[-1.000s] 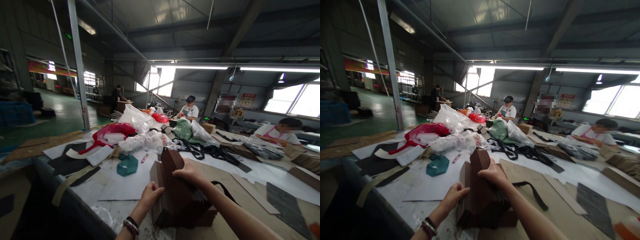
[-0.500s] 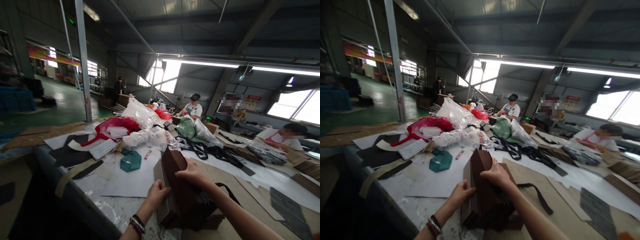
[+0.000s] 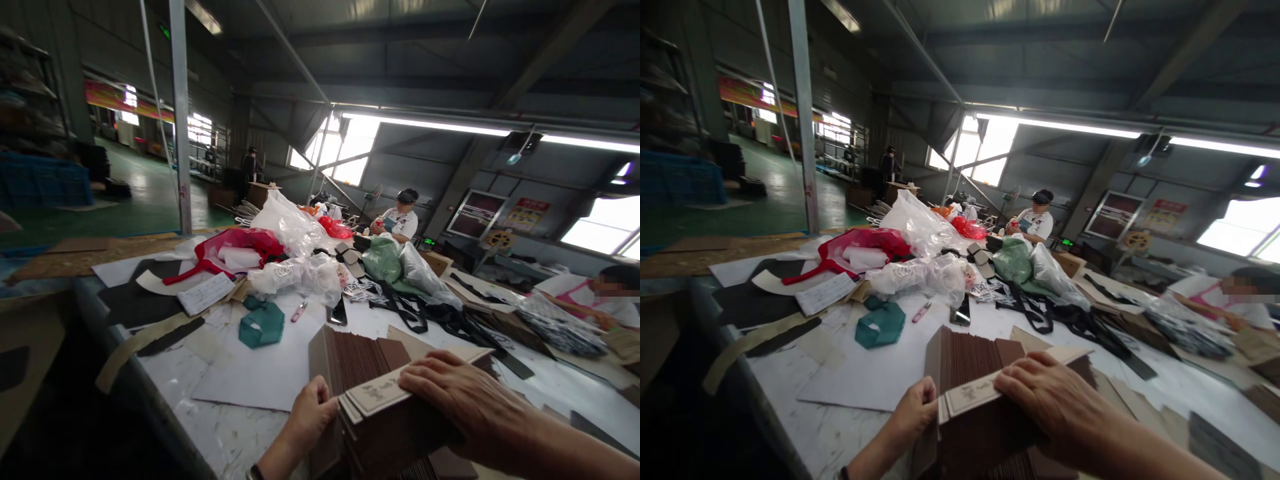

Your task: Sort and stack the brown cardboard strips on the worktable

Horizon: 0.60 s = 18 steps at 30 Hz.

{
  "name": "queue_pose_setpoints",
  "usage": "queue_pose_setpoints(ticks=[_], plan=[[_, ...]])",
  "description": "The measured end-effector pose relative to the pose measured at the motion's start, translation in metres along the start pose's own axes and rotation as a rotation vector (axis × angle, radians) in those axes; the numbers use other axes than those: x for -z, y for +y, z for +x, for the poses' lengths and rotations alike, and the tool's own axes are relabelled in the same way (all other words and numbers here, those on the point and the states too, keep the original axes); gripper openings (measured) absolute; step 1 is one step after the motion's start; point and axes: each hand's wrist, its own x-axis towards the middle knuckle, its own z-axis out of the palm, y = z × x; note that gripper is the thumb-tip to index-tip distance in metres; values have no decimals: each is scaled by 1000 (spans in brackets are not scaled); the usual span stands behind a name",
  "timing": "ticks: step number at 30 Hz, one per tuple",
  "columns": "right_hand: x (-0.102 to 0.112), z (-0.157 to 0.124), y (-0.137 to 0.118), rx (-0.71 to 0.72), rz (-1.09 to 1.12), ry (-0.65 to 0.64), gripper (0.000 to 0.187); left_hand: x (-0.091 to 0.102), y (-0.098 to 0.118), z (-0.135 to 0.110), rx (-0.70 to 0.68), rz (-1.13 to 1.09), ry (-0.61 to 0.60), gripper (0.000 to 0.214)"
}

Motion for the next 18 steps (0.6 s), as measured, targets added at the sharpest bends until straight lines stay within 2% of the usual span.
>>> queue_pose_setpoints(ticks=[3,9,13,16,18], plan=[[-16,1,8,-11,7,-30,43,0,-1,0,0,43,4,32],[-45,5,19,-134,62,-94,39,0,1,-3,1,62,4,33],[-43,12,18,-203,73,-145,32,0,3,-5,22,52,-8,31],[-35,17,24,-149,65,-182,29,1,1,-5,21,16,-16,28],[-30,20,32,-78,48,-158,28,1,-2,-5,20,-2,-15,27]])
